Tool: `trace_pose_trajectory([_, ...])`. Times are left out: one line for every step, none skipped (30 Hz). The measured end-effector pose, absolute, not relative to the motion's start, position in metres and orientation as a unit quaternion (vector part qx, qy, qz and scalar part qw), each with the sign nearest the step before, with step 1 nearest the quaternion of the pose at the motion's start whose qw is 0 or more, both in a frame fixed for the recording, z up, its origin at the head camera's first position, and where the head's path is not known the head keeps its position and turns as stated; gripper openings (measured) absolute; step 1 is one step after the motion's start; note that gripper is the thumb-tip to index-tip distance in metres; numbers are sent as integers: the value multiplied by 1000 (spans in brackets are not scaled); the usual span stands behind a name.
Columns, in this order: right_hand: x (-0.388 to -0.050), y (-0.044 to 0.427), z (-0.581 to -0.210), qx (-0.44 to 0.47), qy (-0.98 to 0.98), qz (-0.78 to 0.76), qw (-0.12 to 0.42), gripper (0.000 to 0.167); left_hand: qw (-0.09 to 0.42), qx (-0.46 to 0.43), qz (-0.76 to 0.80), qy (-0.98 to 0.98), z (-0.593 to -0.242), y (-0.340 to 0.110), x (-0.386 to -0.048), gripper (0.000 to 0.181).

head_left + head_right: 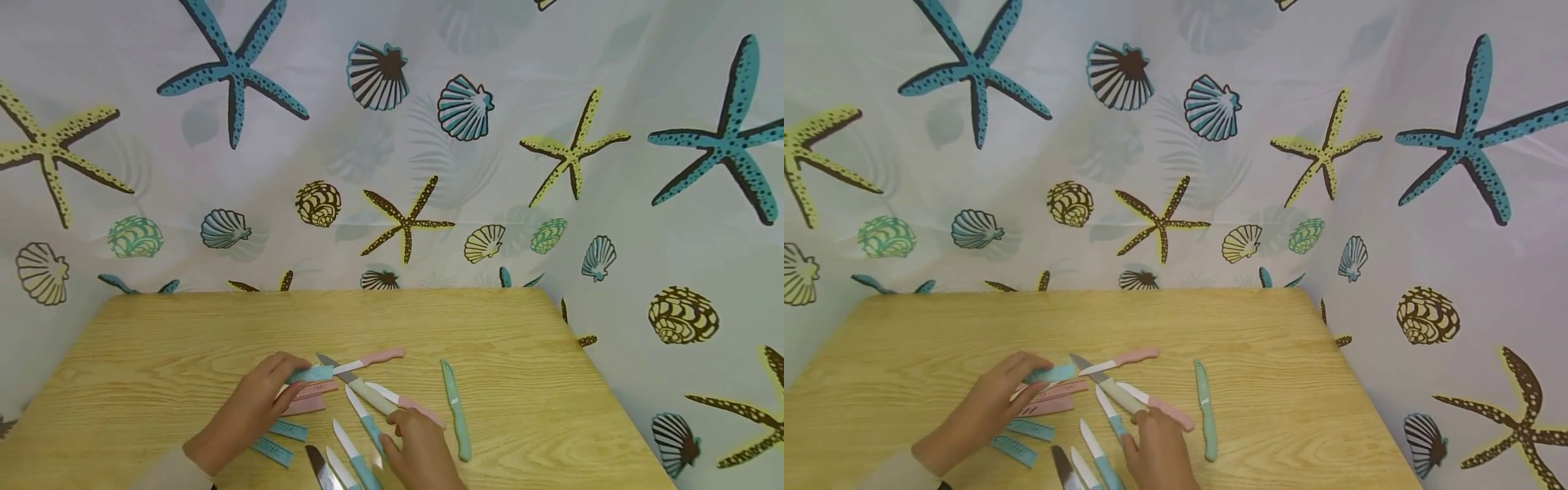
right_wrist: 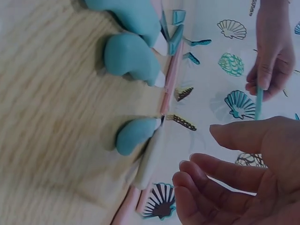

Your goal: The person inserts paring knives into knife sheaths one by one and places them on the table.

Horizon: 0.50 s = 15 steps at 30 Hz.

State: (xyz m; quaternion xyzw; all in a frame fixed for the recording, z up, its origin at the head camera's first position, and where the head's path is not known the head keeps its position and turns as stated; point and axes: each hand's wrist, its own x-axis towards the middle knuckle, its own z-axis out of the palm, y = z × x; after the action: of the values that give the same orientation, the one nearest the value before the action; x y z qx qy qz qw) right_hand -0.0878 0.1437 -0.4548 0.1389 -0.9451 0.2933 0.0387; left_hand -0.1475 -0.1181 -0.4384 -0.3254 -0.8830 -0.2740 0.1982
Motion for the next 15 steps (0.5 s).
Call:
trace_pose_trajectory([-90, 141, -456, 138, -945, 294, 32, 25, 197, -326, -276, -882, -439, -118, -146, 29])
trace_pose_trajectory([-92, 139, -458, 136, -946, 294, 22, 26, 197, -327, -277, -882, -439, -118, -145, 29])
trace_pose_trajectory([-94, 137, -459, 133, -948, 290, 16, 27, 197, -329, -281, -880, -439, -118, -143, 30])
trace_pose_trajectory([-95, 135, -461, 130, -949, 286, 11, 27, 197, -329, -284, -878, -439, -118, -142, 30])
trace_pose_trajectory([-97, 134, -462, 127, -951, 282, 8, 27, 197, -327, -288, -878, -438, -118, -141, 31])
trace_pose_trajectory([-98, 133, -464, 125, -954, 272, 7, 26, 199, -328, -290, -877, -438, -118, -140, 31])
trace_pose_trajectory([-100, 132, -465, 127, -956, 263, 9, 25, 202, -330, -290, -875, -438, -118, -139, 32])
trace_pose_trajectory([-101, 131, -467, 129, -959, 253, 13, 23, 204, -330, -291, -874, -438, -117, -138, 32])
trace_pose_trajectory([-102, 130, -468, 132, -961, 242, 19, 23, 205, -329, -293, -874, -438, -117, -138, 32])
trace_pose_trajectory([-104, 130, -470, 136, -963, 233, 25, 22, 206, -328, -293, -874, -438, -117, -137, 32])
trace_pose_trajectory([-105, 130, -471, 140, -964, 224, 30, 21, 206, -328, -294, -874, -439, -117, -136, 31])
trace_pose_trajectory([-106, 129, -473, 143, -965, 216, 34, 21, 205, -327, -294, -874, -439, -117, -136, 31])
trace_pose_trajectory([-107, 129, -475, 146, -966, 209, 39, 21, 203, -326, -295, -875, -439, -117, -135, 31])
trace_pose_trajectory([-108, 128, -477, 147, -967, 206, 41, 21, 201, -325, -297, -875, -440, -117, -135, 31])
trace_pose_trajectory([-110, 128, -478, 147, -967, 203, 41, 21, 199, -325, -298, -875, -440, -118, -135, 31])
